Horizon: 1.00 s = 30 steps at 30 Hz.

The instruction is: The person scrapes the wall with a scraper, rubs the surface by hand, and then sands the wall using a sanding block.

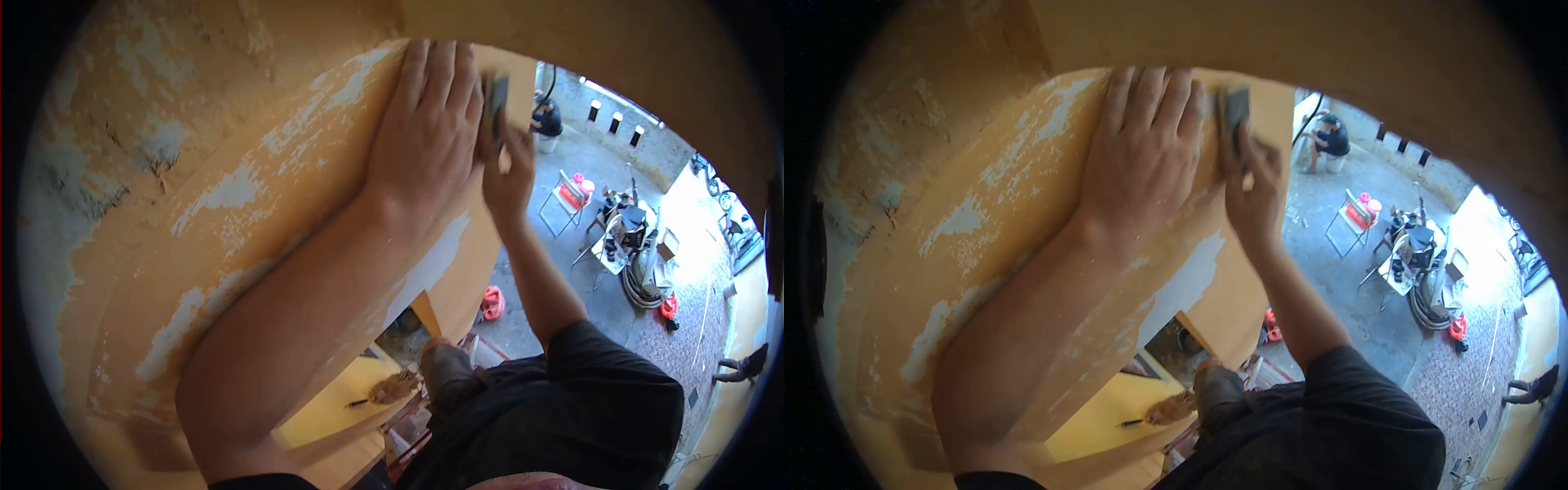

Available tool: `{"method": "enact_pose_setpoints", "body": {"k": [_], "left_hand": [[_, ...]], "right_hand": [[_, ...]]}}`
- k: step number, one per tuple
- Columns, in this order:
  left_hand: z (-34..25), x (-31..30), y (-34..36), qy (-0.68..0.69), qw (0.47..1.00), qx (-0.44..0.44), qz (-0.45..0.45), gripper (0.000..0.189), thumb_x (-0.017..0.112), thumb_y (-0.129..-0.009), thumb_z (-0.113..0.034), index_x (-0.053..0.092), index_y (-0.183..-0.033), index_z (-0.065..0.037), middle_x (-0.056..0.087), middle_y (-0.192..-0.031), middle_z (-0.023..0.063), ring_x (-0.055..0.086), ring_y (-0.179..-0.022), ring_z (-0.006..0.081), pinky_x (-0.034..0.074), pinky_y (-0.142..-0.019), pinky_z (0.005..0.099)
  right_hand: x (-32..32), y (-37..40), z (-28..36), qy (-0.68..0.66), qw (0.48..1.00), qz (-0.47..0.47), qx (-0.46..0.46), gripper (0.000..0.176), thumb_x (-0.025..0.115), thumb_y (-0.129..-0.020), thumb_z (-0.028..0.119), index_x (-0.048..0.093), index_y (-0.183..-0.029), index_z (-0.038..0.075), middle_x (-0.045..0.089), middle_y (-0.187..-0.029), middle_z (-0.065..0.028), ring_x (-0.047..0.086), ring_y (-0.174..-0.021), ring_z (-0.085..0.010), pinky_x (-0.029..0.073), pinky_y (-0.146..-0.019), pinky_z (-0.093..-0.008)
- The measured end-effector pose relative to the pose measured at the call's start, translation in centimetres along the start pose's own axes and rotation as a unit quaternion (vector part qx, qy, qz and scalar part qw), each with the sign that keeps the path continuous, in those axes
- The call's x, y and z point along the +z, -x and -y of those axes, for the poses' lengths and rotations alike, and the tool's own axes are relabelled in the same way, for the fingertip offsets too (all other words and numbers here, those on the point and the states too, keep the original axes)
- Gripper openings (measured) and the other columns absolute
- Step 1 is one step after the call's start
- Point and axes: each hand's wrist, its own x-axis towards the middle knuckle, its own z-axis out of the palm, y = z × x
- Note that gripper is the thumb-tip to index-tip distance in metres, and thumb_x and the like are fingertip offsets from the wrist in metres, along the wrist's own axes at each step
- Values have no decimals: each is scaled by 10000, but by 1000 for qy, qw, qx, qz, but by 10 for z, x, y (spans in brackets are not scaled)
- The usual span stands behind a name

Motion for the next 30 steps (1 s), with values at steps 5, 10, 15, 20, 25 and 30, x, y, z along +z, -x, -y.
{"method": "enact_pose_setpoints", "body": {"k": [5,10,15,20,25,30], "left_hand": [[-4,2,3,-24,1000,5,-4,472,522,-894,-317,560,-1279,-47,487,-1358,105,373,-1329,283,232,-1159,482],[-2,-1,-1,1,1000,-6,-5,516,544,-893,-360,535,-1306,-51,478,-1362,102,368,-1331,280,226,-1159,484],[-4,-2,0,-21,999,9,49,582,457,-926,-434,504,-1352,-41,420,-1440,142,311,-1375,326,153,-1180,499],[1,-6,1,11,999,11,32,483,576,-889,-353,564,-1291,-85,491,-1386,78,371,-1344,265,242,-1153,462],[1,-5,-1,-10,1000,6,7,468,573,-896,-346,564,-1291,-96,464,-1415,66,352,-1361,254,232,-1156,458],[0,-2,-3,0,1000,7,18,471,553,-909,-356,562,-1296,-89,448,-1428,80,338,-1371,268,214,-1166,468]], "right_hand": [[0,-38,5,-43,999,2,-12,406,648,-860,37,605,-1264,19,602,-1084,-179,612,-957,-264,486,-833,-335],[0,-12,9,-29,998,13,49,393,645,-874,40,605,-1265,19,636,-1082,-149,587,-1025,-233,449,-916,-331],[3,-38,12,-41,998,5,55,402,663,-865,69,603,-1255,-5,630,-1098,-155,604,-1013,-244,455,-902,-332],[4,-16,12,-18,999,-26,40,391,659,-874,105,622,-1263,76,612,-1070,-153,621,-904,-272,506,-751,-324],[10,-35,14,-55,995,-42,69,414,675,-868,97,609,-1275,57,621,-1068,-129,594,-987,-218,467,-859,-302],[12,-39,7,-34,995,-79,55,399,661,-868,163,628,-1263,122,624,-1077,-135,613,-961,-307,480,-848,-368]]}}
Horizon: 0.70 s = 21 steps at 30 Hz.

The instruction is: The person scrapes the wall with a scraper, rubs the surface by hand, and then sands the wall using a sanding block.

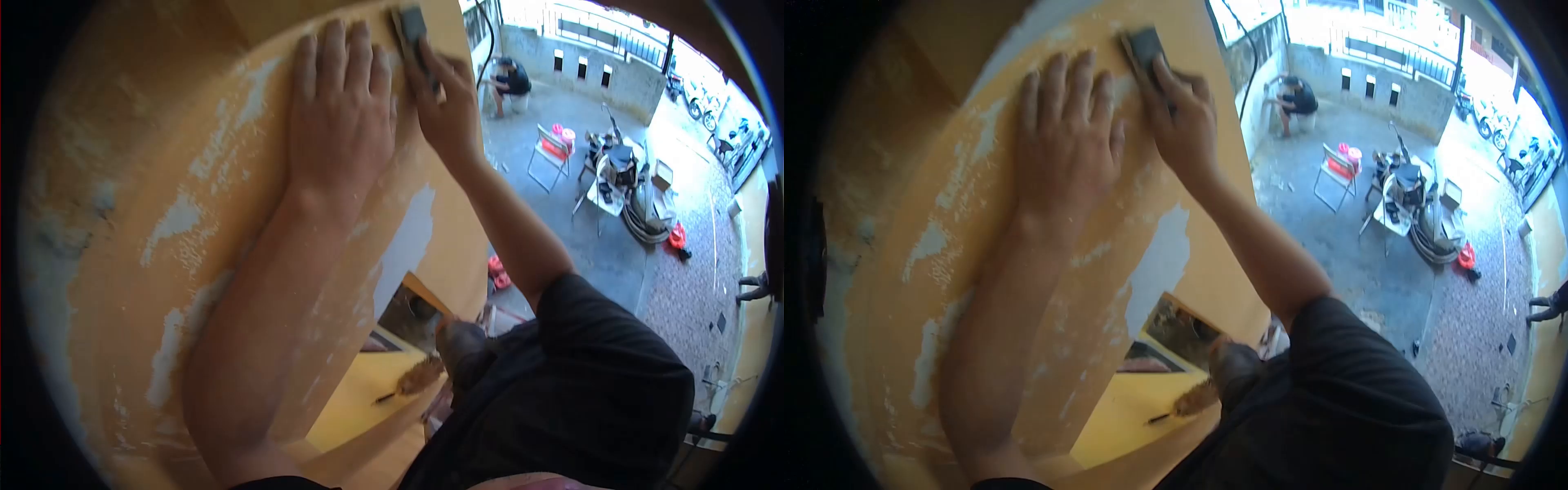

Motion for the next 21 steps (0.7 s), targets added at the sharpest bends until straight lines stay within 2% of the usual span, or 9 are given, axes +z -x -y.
{"method": "enact_pose_setpoints", "body": {"k": [3,7,9,11,13,14,16,20,21], "left_hand": [[-1,1,1,-30,1000,3,1,462,543,-919,-357,567,-1295,-89,453,-1428,82,337,-1372,273,209,-1171,468],[3,-3,1,-10,1000,9,4,439,557,-916,-342,587,-1270,-85,463,-1422,92,356,-1364,275,220,-1170,456],[5,-3,2,-14,1000,16,-2,417,567,-911,-327,597,-1245,-79,472,-1412,99,371,-1353,275,233,-1163,454],[7,-2,2,-20,999,30,-6,396,576,-907,-313,608,-1220,-73,481,-1402,105,387,-1343,276,247,-1157,452],[11,-1,0,11,998,41,-50,330,518,-889,-203,643,-1143,-32,547,-1318,122,426,-1303,289,271,-1137,457],[11,-1,0,13,998,47,-51,330,518,-889,-203,643,-1143,-32,547,-1318,122,426,-1303,289,271,-1137,457],[12,-1,-1,18,994,62,-84,287,538,-877,-179,639,-1115,-54,579,-1239,106,461,-1261,279,333,-1086,452],[11,-4,1,108,983,139,-55,283,535,-886,-167,615,-1145,-87,594,-1170,89,492,-1221,258,382,-1033,443],[9,-3,3,133,973,186,-36,349,590,-865,-172,583,-1204,-90,576,-1194,99,508,-1196,257,388,-1027,439]], "right_hand": [[-28,29,1,-42,994,95,44,406,667,-868,145,620,-1271,119,632,-1058,-124,620,-941,-254,481,-844,-335],[-68,52,-11,-32,981,166,90,409,669,-871,132,610,-1274,101,631,-1044,-123,624,-910,-220,486,-830,-320],[-83,64,-20,-61,958,199,199,409,659,-878,131,600,-1281,91,625,-1038,-129,626,-903,-213,484,-831,-320],[-99,80,-28,-36,958,201,202,431,646,-889,130,572,-1313,97,621,-1027,-123,628,-881,-196,496,-798,-323],[-110,92,-29,-50,935,212,279,438,635,-907,147,552,-1336,106,619,-1029,-106,626,-846,-172,500,-734,-301],[-112,96,-30,-48,935,207,282,438,635,-907,147,552,-1336,106,619,-1029,-106,626,-846,-172,500,-734,-301],[-117,98,-27,-99,901,218,362,425,605,-934,146,535,-1350,100,617,-1047,-71,615,-827,-135,486,-680,-256],[-119,83,-9,-180,889,223,356,405,584,-954,146,530,-1349,74,620,-1068,-46,591,-811,-101,461,-667,-213],[-119,80,-2,-216,880,224,358,410,576,-962,147,515,-1358,62,622,-1070,-36,575,-805,-88,456,-678,-212]]}}
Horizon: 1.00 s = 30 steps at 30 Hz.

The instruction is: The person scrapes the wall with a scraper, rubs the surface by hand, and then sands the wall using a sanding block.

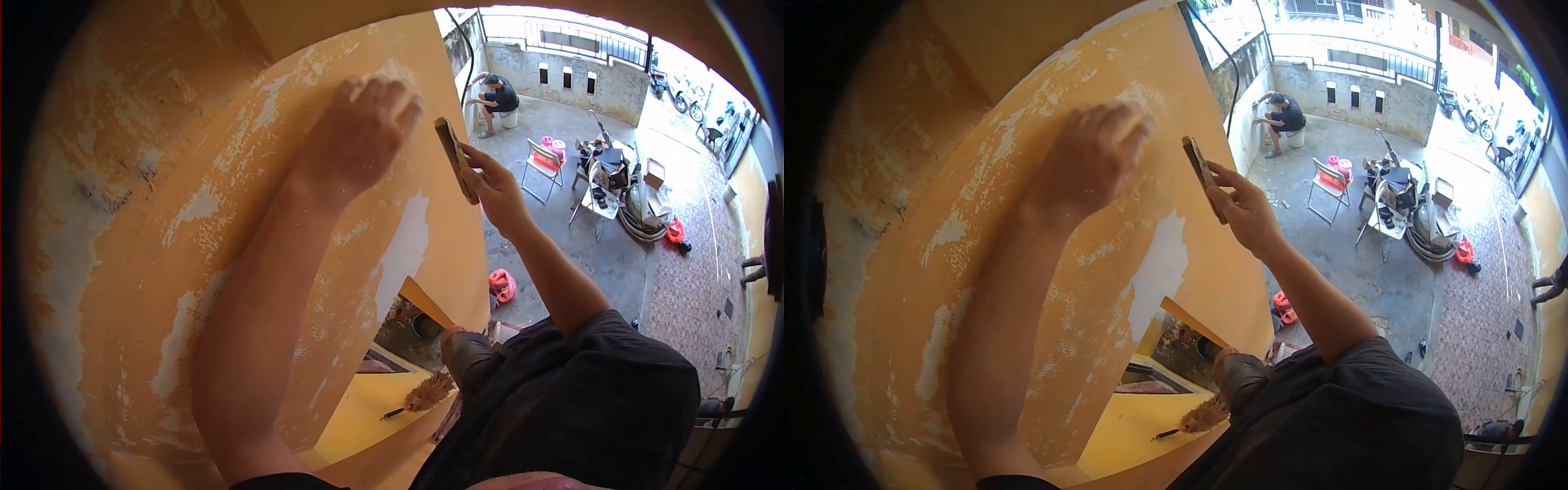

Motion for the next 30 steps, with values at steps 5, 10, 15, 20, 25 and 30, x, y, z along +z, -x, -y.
{"method": "enact_pose_setpoints", "body": {"k": [5,10,15,20,25,30], "left_hand": [[-6,5,5,71,994,79,32,506,648,-845,-175,503,-1327,-128,549,-1239,94,522,-1176,243,403,-1017,417],[-5,8,5,109,986,128,-20,504,656,-830,-166,523,-1316,-162,548,-1257,50,521,-1185,225,414,-1005,407],[-8,4,6,125,984,127,29,369,622,-850,-137,601,-1219,-134,592,-1200,44,546,-1159,217,426,-988,398],[-6,4,6,111,984,131,47,336,609,-860,-137,622,-1195,-119,621,-1150,41,573,-1120,210,435,-969,395],[-8,4,8,69,985,148,47,353,604,-867,-158,604,-1211,-76,616,-1140,71,580,-1084,228,442,-960,388],[-11,4,6,56,986,158,18,352,593,-868,-148,588,-1202,-39,614,-1127,101,585,-1065,243,450,-949,380]], "right_hand": [[8,9,17,-83,995,49,-12,432,548,-987,177,470,-1388,35,623,-1067,-18,553,-834,-64,446,-727,-216],[11,14,23,-179,973,127,72,436,515,-1005,206,450,-1398,28,623,-1073,-34,589,-939,-94,473,-806,-245],[12,16,30,-252,948,157,114,442,504,-1007,195,427,-1408,24,619,-1106,-76,614,-944,-144,499,-829,-286],[13,13,32,-298,931,174,122,428,474,-1016,188,426,-1401,7,611,-1131,-107,627,-934,-171,512,-831,-307],[9,12,37,-294,932,173,121,413,437,-1026,203,441,-1383,-5,614,-1133,-127,628,-929,-185,516,-808,-311],[3,12,45,-317,920,169,153,411,432,-1028,216,451,-1370,-11,617,-1138,-149,632,-908,-199,521,-778,-309]]}}
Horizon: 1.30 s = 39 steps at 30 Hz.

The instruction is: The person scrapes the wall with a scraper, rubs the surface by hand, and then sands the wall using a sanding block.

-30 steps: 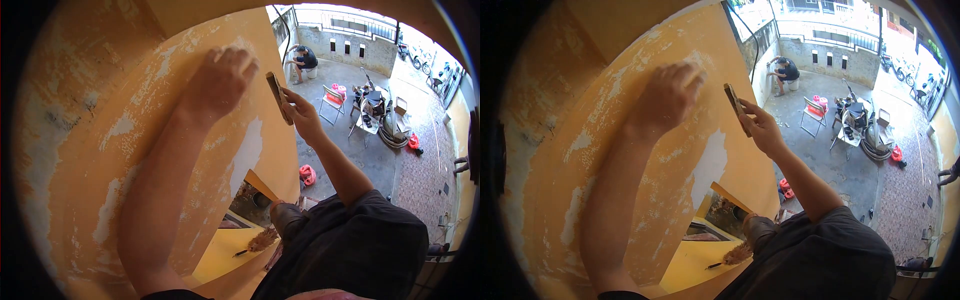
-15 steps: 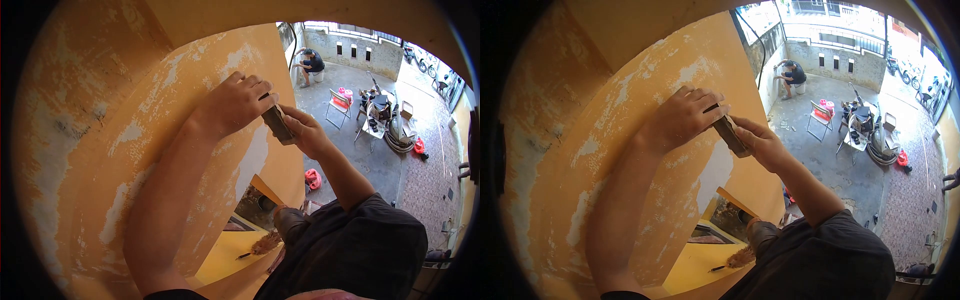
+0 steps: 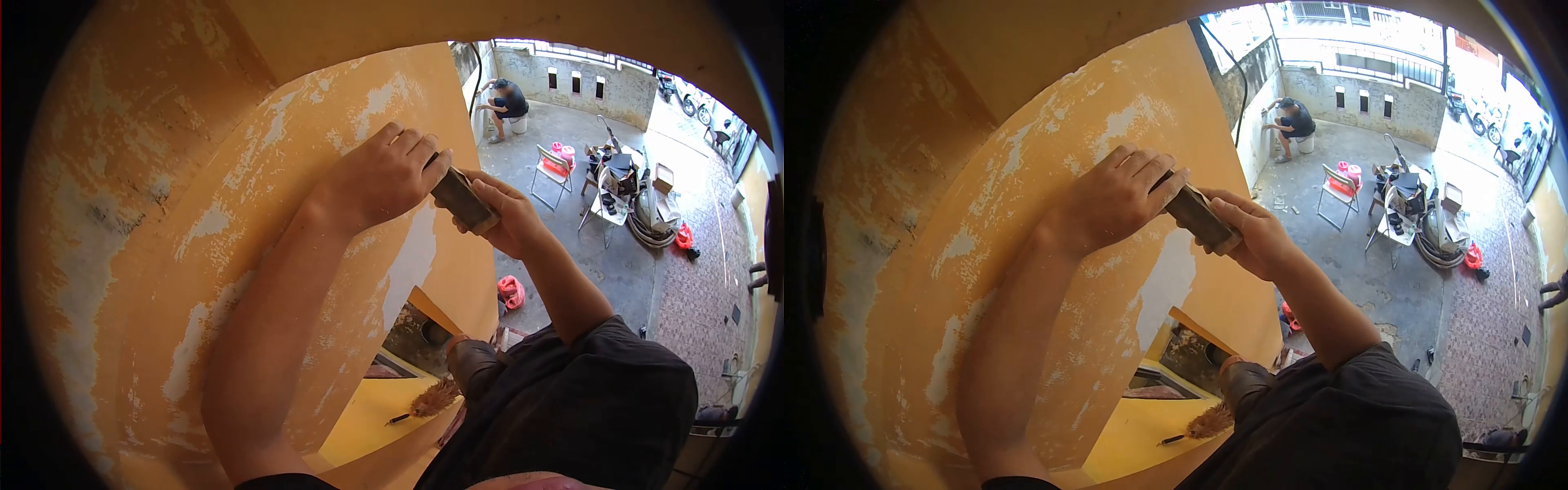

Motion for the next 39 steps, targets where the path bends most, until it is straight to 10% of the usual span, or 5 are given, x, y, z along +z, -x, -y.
{"method": "enact_pose_setpoints", "body": {"k": [8,11,13,24,39], "left_hand": [[-5,4,-1,-3,999,15,50,337,583,-871,-149,580,-1182,-19,637,-1092,110,593,-1051,235,456,-935,370],[-6,1,-2,-15,996,-4,90,322,575,-876,-155,579,-1170,-23,643,-1064,97,603,-1022,228,456,-920,364],[-5,-6,-7,10,985,-24,172,294,556,-888,-155,580,-1150,-25,643,-1027,82,610,-994,217,458,-899,362],[-11,12,2,-34,996,-37,70,342,534,-897,-164,546,-1212,-32,593,-1102,98,601,-1010,291,476,-913,401],[-6,3,-7,-116,972,-185,-83,350,565,-889,-268,582,-1171,-61,560,-1159,92,497,-1175,260,379,-994,456]], "right_hand": [[-11,-1,-4,194,977,-60,-65,351,468,-1018,199,527,-1316,23,644,-1109,-108,628,-808,-155,512,-708,-271],[-2,3,2,301,924,-109,-208,294,580,-953,128,603,-1234,45,660,-1079,-89,615,-764,-128,502,-683,-250],[-1,6,8,528,760,-103,-365,316,709,-841,74,653,-1151,58,644,-1112,-102,618,-826,-157,510,-683,-258],[1,-4,-8,667,617,-89,-408,394,798,-690,78,670,-1061,121,595,-1179,-107,574,-1042,-318,481,-877,-416],[-10,-74,15,513,718,-218,-416,381,734,-808,70,636,-1175,54,669,-1111,-125,645,-981,-207,492,-841,-292]]}}
